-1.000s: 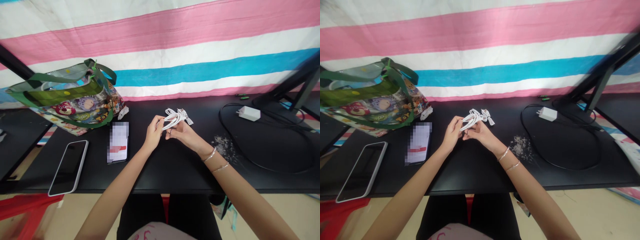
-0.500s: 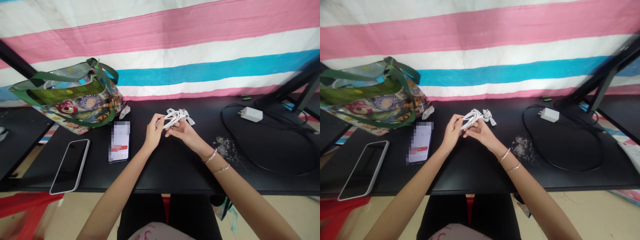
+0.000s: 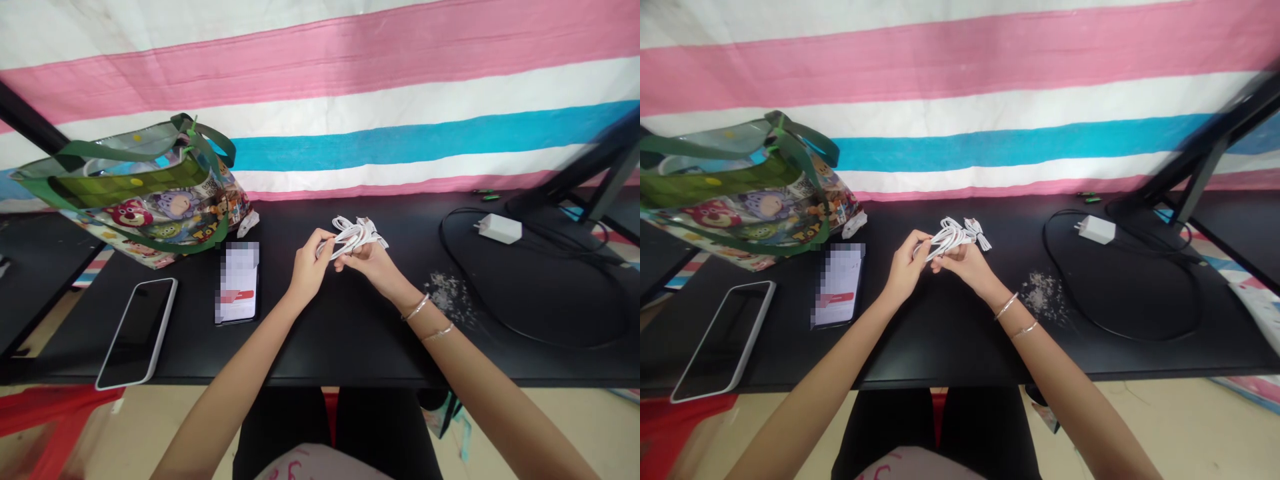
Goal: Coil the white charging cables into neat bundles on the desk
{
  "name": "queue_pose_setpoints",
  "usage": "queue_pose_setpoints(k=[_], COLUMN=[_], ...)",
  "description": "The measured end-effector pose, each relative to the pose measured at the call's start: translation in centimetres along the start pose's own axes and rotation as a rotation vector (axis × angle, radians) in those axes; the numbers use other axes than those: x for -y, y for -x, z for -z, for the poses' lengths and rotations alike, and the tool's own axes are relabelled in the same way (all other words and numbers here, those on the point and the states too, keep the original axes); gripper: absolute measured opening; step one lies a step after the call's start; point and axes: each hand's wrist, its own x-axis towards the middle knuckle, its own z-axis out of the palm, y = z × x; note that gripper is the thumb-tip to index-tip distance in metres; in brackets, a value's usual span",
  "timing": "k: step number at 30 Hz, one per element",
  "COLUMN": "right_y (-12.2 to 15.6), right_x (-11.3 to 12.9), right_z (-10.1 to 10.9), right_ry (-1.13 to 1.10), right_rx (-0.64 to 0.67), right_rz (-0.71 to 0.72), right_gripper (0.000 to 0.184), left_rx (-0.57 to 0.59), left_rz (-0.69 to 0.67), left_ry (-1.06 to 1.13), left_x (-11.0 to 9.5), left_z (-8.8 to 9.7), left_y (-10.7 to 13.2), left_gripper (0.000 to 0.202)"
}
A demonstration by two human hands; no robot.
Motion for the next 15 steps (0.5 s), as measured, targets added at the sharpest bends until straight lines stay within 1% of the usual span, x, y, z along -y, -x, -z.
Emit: queue_pose_setpoints(k=[2,5,7,9,12,15], right_y=[0.0,0.0,-0.2,-0.4,-0.3,0.1], right_x=[0.2,0.1,-0.3,-0.9,-1.6,-1.4], right_z=[0.1,0.4,0.6,0.8,0.8,0.8], right_ry=[0.014,0.029,0.026,0.009,-0.016,-0.011], right_rx=[0.006,0.033,0.041,0.027,0.007,0.007], right_rz=[-0.005,0.005,0.027,0.059,0.096,0.083], right_gripper=[0.041,0.043,0.046,0.052,0.056,0.05], left_rx=[0.007,0.053,0.093,0.107,0.096,0.084], left_rz=[-0.008,-0.022,-0.033,-0.035,-0.011,0.014], left_ry=[-0.011,0.003,0.017,0.001,-0.11,-0.28], left_x=[0.0,0.0,0.1,0.1,0.1,-0.2], left_z=[0.0,-0.1,-0.1,-0.1,0.0,0.1], left_y=[0.0,0.1,0.1,0.2,0.2,0.3], left_gripper=[0.009,0.01,0.011,0.011,0.012,0.011])
